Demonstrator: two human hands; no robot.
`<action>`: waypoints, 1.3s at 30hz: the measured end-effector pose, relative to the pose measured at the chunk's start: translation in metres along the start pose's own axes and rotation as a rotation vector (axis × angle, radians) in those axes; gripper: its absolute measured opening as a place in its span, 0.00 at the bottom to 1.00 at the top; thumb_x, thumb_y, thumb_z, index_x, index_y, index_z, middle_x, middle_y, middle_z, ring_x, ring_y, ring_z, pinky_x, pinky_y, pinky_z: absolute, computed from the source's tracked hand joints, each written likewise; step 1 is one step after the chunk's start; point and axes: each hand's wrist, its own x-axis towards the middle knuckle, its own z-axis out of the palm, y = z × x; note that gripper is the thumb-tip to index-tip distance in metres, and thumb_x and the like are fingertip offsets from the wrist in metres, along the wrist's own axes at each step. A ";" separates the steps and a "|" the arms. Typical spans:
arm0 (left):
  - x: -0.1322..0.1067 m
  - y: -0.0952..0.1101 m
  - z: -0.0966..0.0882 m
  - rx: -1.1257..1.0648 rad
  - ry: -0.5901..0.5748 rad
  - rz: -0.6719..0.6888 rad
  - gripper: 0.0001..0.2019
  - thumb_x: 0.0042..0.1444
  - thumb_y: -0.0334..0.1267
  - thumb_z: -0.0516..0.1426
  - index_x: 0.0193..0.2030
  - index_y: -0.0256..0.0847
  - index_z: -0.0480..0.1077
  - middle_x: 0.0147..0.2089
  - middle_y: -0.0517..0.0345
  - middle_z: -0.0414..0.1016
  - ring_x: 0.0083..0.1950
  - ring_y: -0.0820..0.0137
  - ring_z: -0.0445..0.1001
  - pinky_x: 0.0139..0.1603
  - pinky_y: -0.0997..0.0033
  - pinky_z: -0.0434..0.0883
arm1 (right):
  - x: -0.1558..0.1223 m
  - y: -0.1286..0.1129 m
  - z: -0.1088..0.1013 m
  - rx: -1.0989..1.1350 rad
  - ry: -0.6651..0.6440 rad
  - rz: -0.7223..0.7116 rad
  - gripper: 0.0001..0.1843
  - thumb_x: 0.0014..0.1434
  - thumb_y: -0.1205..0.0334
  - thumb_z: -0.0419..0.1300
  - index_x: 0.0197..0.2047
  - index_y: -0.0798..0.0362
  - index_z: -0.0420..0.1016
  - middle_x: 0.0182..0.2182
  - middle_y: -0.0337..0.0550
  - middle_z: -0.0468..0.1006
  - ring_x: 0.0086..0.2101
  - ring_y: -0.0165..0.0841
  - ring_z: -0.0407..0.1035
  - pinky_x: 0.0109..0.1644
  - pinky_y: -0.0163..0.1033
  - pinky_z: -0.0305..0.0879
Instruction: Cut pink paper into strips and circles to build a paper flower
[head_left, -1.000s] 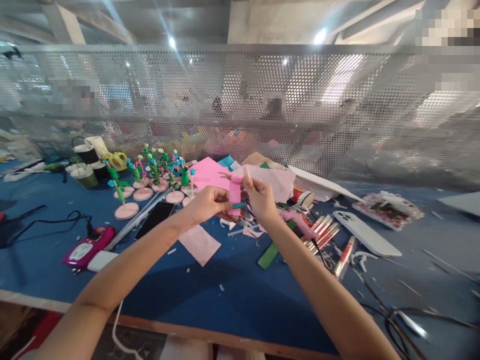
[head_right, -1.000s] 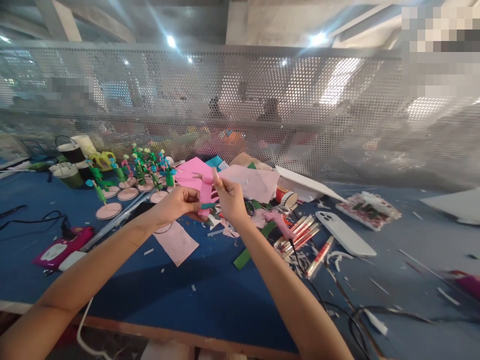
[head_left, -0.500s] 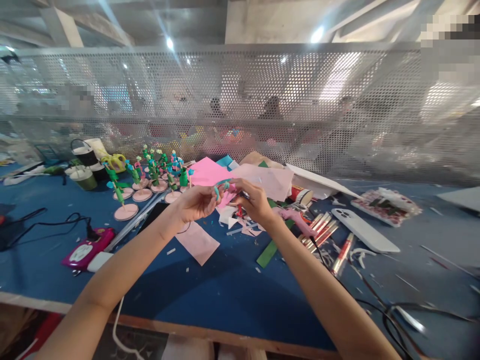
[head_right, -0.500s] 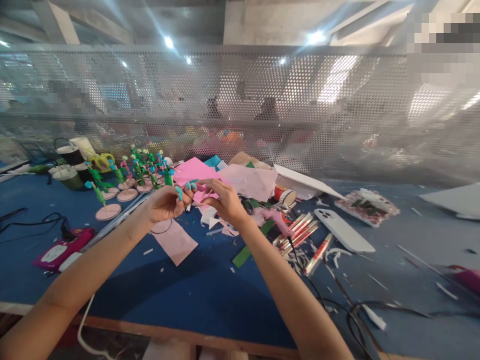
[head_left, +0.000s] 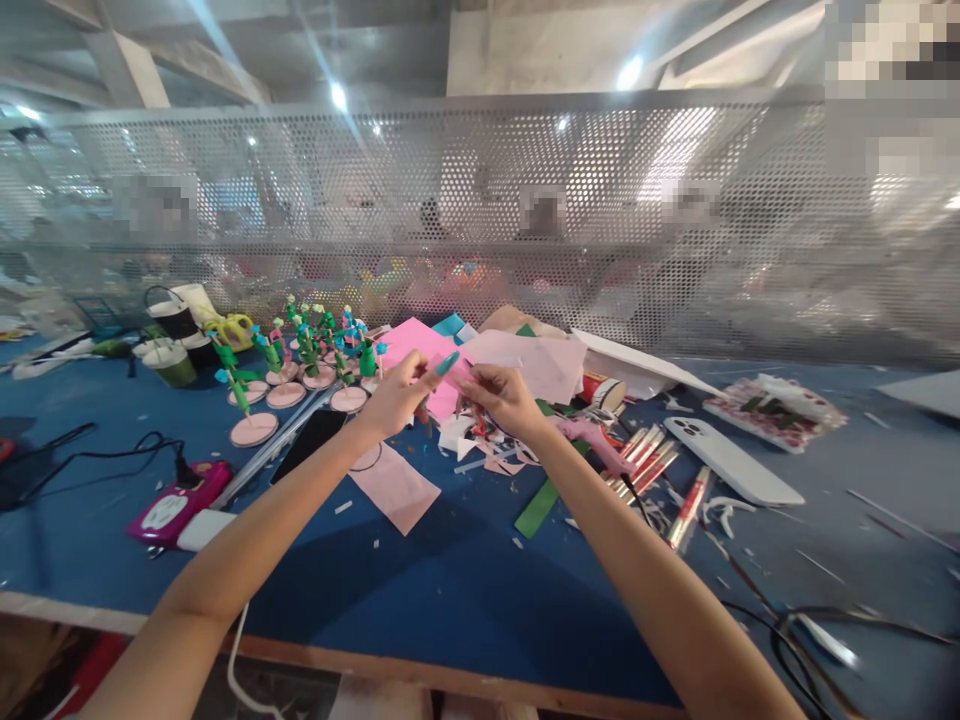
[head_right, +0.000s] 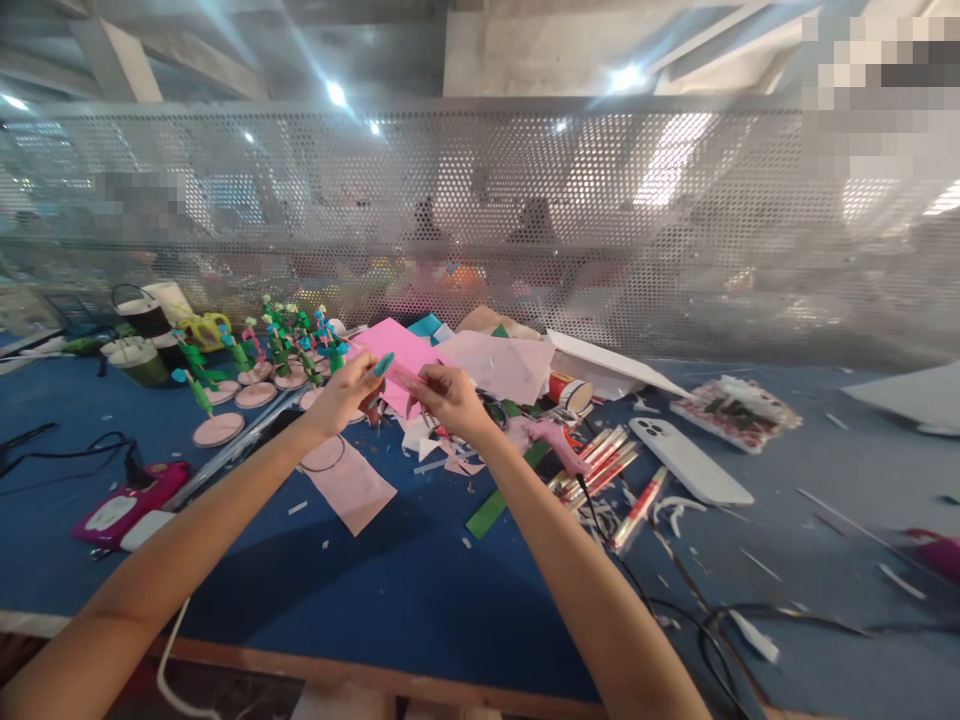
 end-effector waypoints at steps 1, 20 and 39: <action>0.001 -0.003 0.001 0.039 -0.030 0.000 0.21 0.51 0.58 0.56 0.28 0.40 0.61 0.18 0.69 0.61 0.15 0.79 0.62 0.18 0.77 0.59 | 0.000 -0.001 0.001 0.010 -0.027 0.012 0.28 0.48 0.37 0.61 0.18 0.53 0.62 0.12 0.35 0.65 0.14 0.23 0.56 0.17 0.31 0.51; 0.006 -0.003 0.001 0.256 0.219 0.008 0.21 0.56 0.40 0.52 0.13 0.39 0.57 0.09 0.66 0.56 0.13 0.79 0.54 0.21 0.74 0.51 | -0.001 0.002 0.007 0.244 -0.246 0.223 0.29 0.47 0.33 0.59 0.23 0.53 0.62 0.14 0.40 0.74 0.13 0.28 0.67 0.18 0.32 0.64; 0.011 -0.008 0.008 -0.074 0.157 -0.266 0.18 0.51 0.41 0.58 0.15 0.38 0.60 0.10 0.68 0.54 0.12 0.80 0.54 0.18 0.75 0.57 | -0.002 0.018 0.016 0.428 -0.201 0.156 0.23 0.40 0.47 0.71 0.25 0.51 0.64 0.11 0.26 0.62 0.12 0.22 0.54 0.21 0.33 0.64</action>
